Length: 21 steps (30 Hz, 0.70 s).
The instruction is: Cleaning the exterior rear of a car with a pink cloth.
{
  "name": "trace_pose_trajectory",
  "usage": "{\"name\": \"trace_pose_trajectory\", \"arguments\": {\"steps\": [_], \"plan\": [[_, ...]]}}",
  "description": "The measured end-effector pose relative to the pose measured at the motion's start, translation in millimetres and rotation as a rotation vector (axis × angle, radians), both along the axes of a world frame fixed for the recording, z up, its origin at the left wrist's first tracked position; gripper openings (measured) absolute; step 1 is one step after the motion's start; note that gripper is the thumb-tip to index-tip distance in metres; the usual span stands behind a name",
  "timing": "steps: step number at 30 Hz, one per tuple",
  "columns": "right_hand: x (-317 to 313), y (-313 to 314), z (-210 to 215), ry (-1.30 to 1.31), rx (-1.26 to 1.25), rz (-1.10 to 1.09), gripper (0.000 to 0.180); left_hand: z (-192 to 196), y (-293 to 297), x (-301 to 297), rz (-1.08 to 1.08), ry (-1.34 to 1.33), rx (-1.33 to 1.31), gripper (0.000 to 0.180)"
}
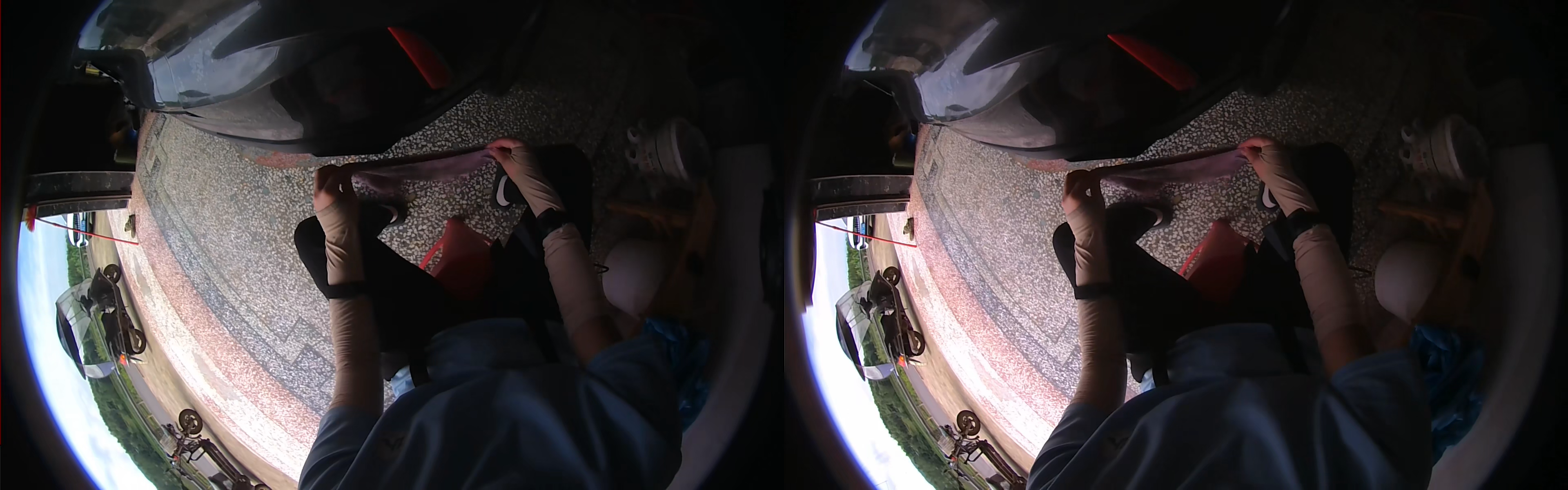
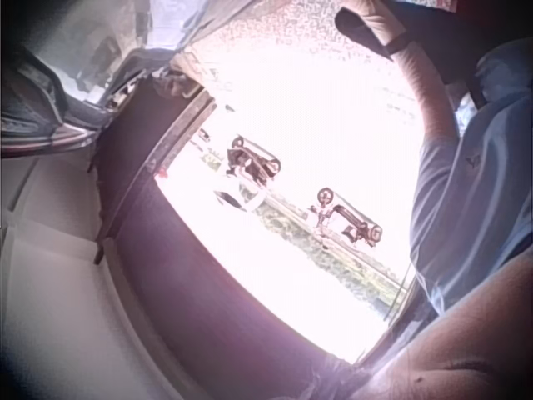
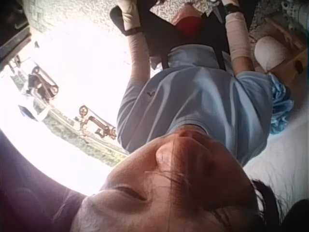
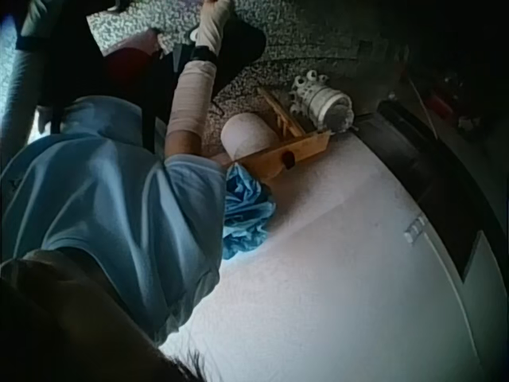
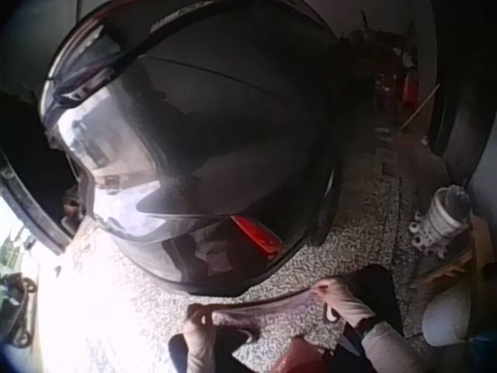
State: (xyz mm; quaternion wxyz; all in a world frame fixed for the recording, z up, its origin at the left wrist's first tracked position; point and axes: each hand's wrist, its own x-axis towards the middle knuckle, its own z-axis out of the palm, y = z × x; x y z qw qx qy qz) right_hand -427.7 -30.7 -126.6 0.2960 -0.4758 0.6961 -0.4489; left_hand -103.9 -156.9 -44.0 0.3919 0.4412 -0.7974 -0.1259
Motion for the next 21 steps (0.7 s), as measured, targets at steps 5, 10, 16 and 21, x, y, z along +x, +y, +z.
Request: {"name": "trace_pose_trajectory", "arguments": {"steps": [5, 10, 16, 21], "plan": [[6.1, -3.3, 6.4, 0.075, -0.071, -0.018, 0.007, -1.2, -1.8, 4.9, 0.005, -0.020, -0.011, 0.014], [4.9, -0.5, 8.3, 0.267, -0.041, -0.069, 0.009, -9.9, -4.0, 5.6, 0.021, -0.095, 0.045, 0.003], [10.8, -0.5, 25.6, 0.148, -0.088, -0.109, 0.015, -30.4, -17.1, 24.7, -0.011, -0.150, 0.161, 0.009], [8.9, 0.7, 32.1, 0.203, -0.188, -0.079, 0.025, -41.5, -24.8, 32.5, -0.125, -0.113, 0.260, 0.008]]}}
